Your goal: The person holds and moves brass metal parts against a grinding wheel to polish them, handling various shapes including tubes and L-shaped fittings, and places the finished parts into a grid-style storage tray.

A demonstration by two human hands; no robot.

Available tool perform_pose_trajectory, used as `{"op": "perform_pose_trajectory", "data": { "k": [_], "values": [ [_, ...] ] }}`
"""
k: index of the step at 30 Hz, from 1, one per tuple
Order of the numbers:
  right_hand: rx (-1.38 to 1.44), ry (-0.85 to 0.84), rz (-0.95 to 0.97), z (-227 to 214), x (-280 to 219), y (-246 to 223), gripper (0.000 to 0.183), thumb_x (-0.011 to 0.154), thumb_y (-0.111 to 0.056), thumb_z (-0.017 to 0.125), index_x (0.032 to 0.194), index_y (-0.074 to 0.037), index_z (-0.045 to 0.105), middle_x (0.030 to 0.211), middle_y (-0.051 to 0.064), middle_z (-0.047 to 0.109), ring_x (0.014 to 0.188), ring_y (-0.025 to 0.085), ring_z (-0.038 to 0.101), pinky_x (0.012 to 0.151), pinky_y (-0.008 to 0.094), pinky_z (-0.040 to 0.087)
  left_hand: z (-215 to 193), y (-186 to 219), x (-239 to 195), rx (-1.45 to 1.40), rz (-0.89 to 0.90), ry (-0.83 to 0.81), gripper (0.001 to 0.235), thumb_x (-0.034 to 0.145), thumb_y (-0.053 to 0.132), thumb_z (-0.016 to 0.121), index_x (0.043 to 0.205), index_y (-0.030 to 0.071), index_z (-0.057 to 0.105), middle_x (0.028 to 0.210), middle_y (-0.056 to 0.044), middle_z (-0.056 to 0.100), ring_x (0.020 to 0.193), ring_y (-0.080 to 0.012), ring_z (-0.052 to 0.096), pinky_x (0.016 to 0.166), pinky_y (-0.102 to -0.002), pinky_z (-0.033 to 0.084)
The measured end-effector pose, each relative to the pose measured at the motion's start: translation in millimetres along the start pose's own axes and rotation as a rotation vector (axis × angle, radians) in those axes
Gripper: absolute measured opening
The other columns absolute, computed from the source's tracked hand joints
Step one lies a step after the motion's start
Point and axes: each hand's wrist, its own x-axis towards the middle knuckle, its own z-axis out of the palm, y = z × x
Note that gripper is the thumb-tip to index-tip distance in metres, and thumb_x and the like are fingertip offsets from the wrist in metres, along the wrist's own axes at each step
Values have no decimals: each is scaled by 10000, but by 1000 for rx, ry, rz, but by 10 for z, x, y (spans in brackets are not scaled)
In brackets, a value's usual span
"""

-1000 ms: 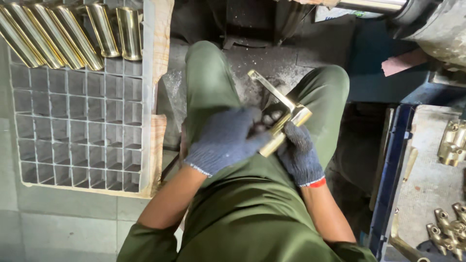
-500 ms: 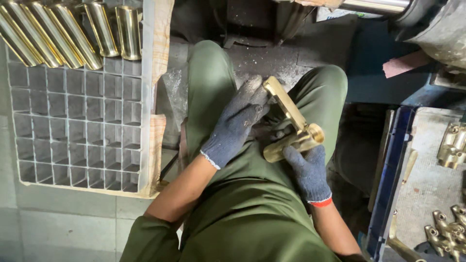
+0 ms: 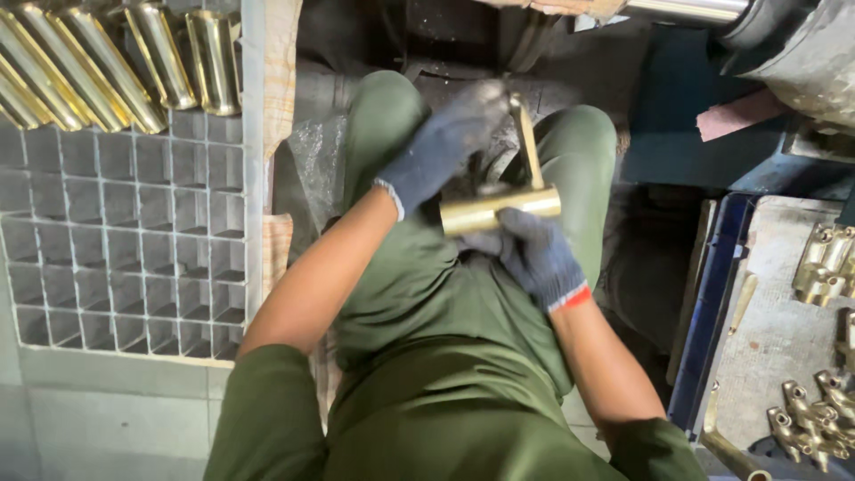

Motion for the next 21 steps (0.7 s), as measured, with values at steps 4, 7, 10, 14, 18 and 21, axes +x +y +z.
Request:
{"op": "perform_pose_trajectory", "data": {
  "k": [4, 7, 10, 14, 18, 21],
  "values": [
    [-7, 30, -24, 68, 434, -206, 390, 1031, -168, 641, 1344, 62, 604, 1185, 229, 721, 844, 267, 736, 747, 395, 595, -74, -946, 339, 879, 461, -28, 375, 1020, 120, 576, 1365, -8, 647, 1454, -126, 597, 1407, -282, 507, 1224, -381, 378],
    [135, -88, 5, 74, 586, -297, 298, 1031, -187, 634, 1234, 32, 636, 1025, 167, 736, 723, 213, 722, 521, 356, 578, -71, -1344, 429, 1018, 383, -122, 395, 988, 85, 565, 1365, 3, 643, 1409, -140, 627, 1360, -274, 549, 1199, -385, 405],
    [-32, 164, -63, 81, 748, -284, 257, 1037, -178, 625, 1215, 8, 639, 1069, 119, 725, 863, 217, 706, 755, 348, 592, -123, -1398, 519, 1042, 440, -160, 409, 960, 74, 567, 1358, 19, 642, 1379, -149, 645, 1322, -285, 570, 1163, -388, 420],
    [-242, 68, -201, 32, 767, -227, 201, 962, -152, 611, 1114, -24, 646, 1060, 101, 726, 958, 220, 726, 848, 371, 625, -216, -878, 468, 977, 277, -177, 356, 956, 125, 570, 1297, 71, 659, 1333, -103, 653, 1287, -254, 595, 1181, -413, 411],
    [-613, 20, -309, -86, 239, 14, 218, 894, -31, 680, 1110, 0, 674, 1041, 89, 720, 950, 170, 700, 843, 338, 596, -90, -169, -17, -714, -152, 48, 357, 1045, 98, 490, 1394, 47, 542, 1449, -138, 591, 1325, -245, 610, 1130, -375, 508],
    [-701, 74, -299, -42, -31, 109, 308, 783, 23, 774, 1058, -10, 639, 983, 73, 730, 890, 149, 716, 783, 322, 603, -92, 159, -277, -205, 55, -54, 369, 1113, 118, 469, 1468, 25, 508, 1491, -160, 566, 1331, -250, 608, 1137, -360, 515]
  ]
}}
